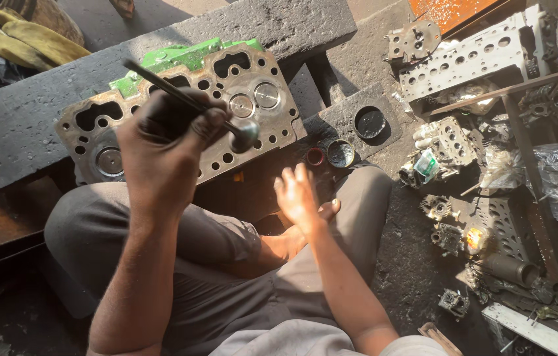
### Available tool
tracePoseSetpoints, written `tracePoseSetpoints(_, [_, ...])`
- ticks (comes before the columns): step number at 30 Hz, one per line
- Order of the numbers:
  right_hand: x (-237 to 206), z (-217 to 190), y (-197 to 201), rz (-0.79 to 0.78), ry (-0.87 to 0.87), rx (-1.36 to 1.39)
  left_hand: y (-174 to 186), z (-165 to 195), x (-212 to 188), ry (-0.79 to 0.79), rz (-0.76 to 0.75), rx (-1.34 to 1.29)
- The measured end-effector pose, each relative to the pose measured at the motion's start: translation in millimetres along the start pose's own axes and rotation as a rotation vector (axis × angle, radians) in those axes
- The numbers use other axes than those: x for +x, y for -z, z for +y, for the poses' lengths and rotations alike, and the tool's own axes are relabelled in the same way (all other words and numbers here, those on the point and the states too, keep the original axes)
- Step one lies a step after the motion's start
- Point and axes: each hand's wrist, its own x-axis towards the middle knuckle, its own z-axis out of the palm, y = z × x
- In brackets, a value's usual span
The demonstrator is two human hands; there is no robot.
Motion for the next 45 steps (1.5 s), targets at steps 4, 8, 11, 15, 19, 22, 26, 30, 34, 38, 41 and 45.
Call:
tracePoseSetpoints(4, [-2,2,-60,-0.48,-0.408,0.032,16,0,6,-0.092,0.066,0.068])
tracePoseSetpoints(8, [-4,3,-73,-0.266,-0.302,0.196,29,8,5,-0.228,0.017,0.085])
tracePoseSetpoints(11, [-10,4,-73,-0.194,-0.262,0.272,32,10,0,-0.355,-0.031,0.116])
tracePoseSetpoints(15, [-8,-5,-55,-0.269,-0.396,0.255,33,9,-7,-0.376,-0.039,0.25])
tracePoseSetpoints(19, [3,-30,4,-0.052,0.019,0.248,34,12,-10,-0.51,-0.057,0.398])
tracePoseSetpoints(22, [9,-62,65,-0.037,0.01,0.703,29,16,-13,-0.568,-0.108,0.406])
tracePoseSetpoints(26, [34,-102,124,-0.235,-0.174,1.959,21,17,-14,-0.637,-0.294,0.305])
tracePoseSetpoints(30, [58,-124,136,-0.279,-0.341,2.232,24,13,-10,-0.841,-0.228,0.596])
tracePoseSetpoints(34, [92,-128,123,-0.151,-0.266,2.34,35,11,4,-0.871,-0.234,0.65])
tracePoseSetpoints(38, [133,-128,126,0.063,0.03,2.25,48,14,18,-0.831,-0.273,0.628])
tracePoseSetpoints(41, [151,-142,139,0.188,0.027,2.203,59,15,30,-0.858,-0.237,0.535])
tracePoseSetpoints(45, [155,-181,141,0.325,-0.167,1.932,69,12,46,-0.837,-0.033,0.565])
